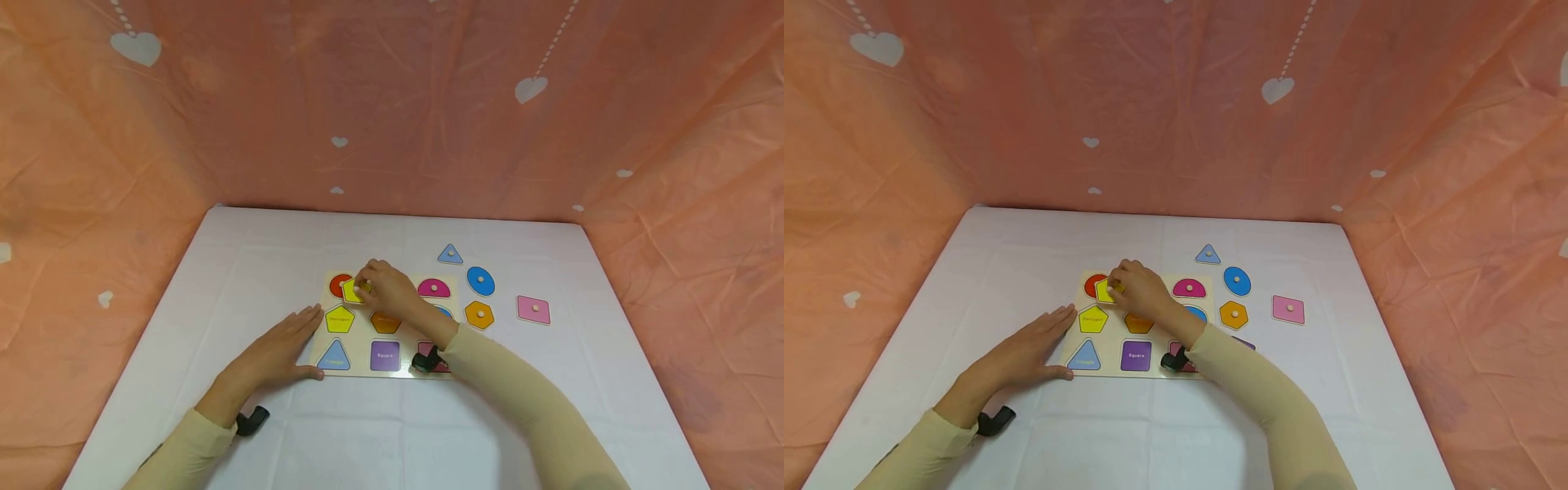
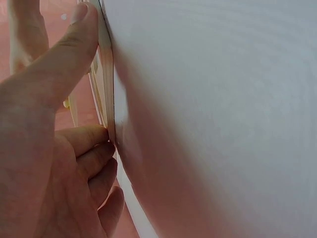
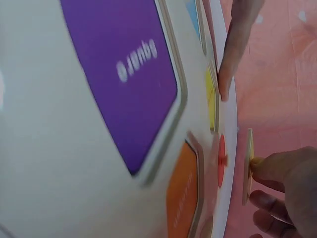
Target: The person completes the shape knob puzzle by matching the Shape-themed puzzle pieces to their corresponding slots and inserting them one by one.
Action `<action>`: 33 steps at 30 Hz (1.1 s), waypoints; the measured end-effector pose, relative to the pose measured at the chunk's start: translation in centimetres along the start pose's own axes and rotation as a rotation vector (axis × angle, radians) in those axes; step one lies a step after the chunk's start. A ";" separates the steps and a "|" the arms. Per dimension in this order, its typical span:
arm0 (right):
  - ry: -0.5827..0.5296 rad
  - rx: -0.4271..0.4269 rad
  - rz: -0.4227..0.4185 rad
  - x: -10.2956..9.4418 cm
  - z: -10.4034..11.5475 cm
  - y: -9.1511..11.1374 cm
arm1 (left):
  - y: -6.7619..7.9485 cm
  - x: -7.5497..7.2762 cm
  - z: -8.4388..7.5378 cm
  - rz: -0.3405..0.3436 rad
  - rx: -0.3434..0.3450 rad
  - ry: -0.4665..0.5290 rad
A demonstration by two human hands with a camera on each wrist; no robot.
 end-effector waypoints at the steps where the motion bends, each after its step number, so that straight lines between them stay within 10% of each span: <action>1: 0.006 -0.004 0.007 0.1 0.2 0.1 | 0.0 0.0 0.0 -0.001 0.002 -0.002; 33: 0.049 -0.125 0.038 3.4 3.2 1.8 | 0.2 0.1 0.2 -0.008 0.014 0.004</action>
Point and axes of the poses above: each hand's wrist, its own y-axis away from the middle knuckle, its own x-axis out of the palm, z = x × y, the point moved 2 cm from there along -y, towards the middle knuckle, and after that the axes turned 7 degrees about x, right-handed, at the moved point
